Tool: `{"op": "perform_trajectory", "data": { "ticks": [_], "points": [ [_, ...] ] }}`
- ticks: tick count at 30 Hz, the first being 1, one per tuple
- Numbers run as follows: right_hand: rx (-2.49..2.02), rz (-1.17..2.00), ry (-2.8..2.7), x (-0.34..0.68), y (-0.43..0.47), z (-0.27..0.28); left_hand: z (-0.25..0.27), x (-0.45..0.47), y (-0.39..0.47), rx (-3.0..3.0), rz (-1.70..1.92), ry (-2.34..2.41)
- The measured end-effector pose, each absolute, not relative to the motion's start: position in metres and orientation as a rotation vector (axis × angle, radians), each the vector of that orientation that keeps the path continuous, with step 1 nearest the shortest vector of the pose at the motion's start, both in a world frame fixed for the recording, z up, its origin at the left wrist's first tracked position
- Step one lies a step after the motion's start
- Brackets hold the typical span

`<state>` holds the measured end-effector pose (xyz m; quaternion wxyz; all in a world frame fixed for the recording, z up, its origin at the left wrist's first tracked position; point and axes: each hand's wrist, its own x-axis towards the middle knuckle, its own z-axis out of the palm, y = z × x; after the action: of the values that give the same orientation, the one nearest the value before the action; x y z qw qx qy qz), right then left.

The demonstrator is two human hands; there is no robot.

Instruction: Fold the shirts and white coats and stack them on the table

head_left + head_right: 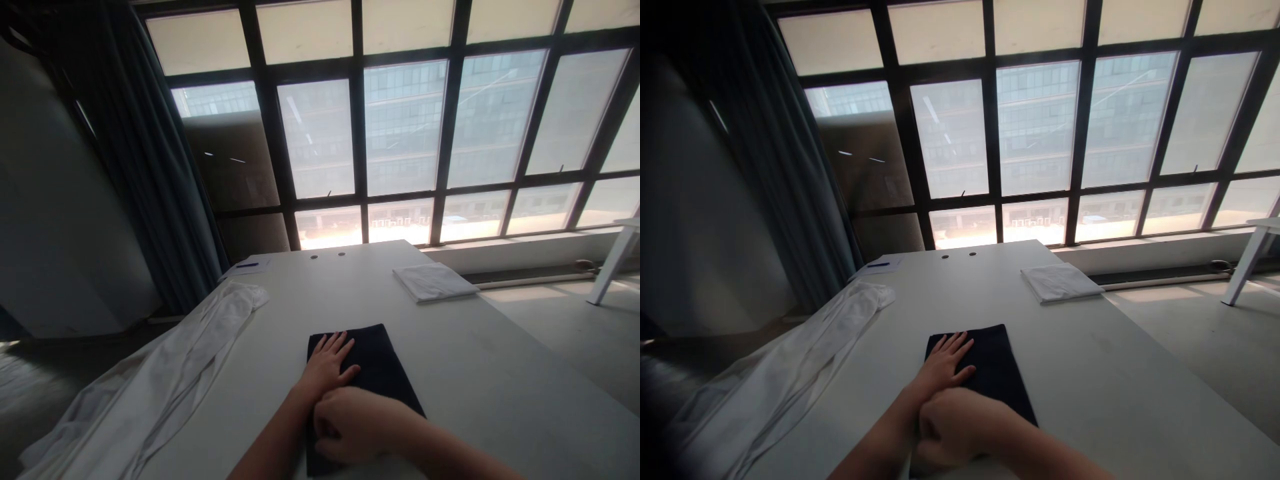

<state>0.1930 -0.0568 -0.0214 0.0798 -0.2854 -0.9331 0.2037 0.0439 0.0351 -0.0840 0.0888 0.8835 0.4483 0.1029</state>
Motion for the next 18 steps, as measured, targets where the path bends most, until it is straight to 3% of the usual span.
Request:
{"op": "perform_trajectory", "data": {
  "ticks": [5, 11, 18],
  "points": [
    [-1.291, 0.318, -2.325, 0.218, -0.005, -0.034, -0.087, 0.024, 0.051, 2.599, 0.355, 1.500],
    [-1.623, 0.407, -2.350, 0.246, 0.037, -0.082, -0.086, 0.023, 0.049, 2.553, 0.427, 1.584],
    [-1.666, 0.323, -2.284, 0.245, 0.044, -0.097, -0.068, 0.049, 0.025, 2.653, 0.490, 1.565]
  ]
}}
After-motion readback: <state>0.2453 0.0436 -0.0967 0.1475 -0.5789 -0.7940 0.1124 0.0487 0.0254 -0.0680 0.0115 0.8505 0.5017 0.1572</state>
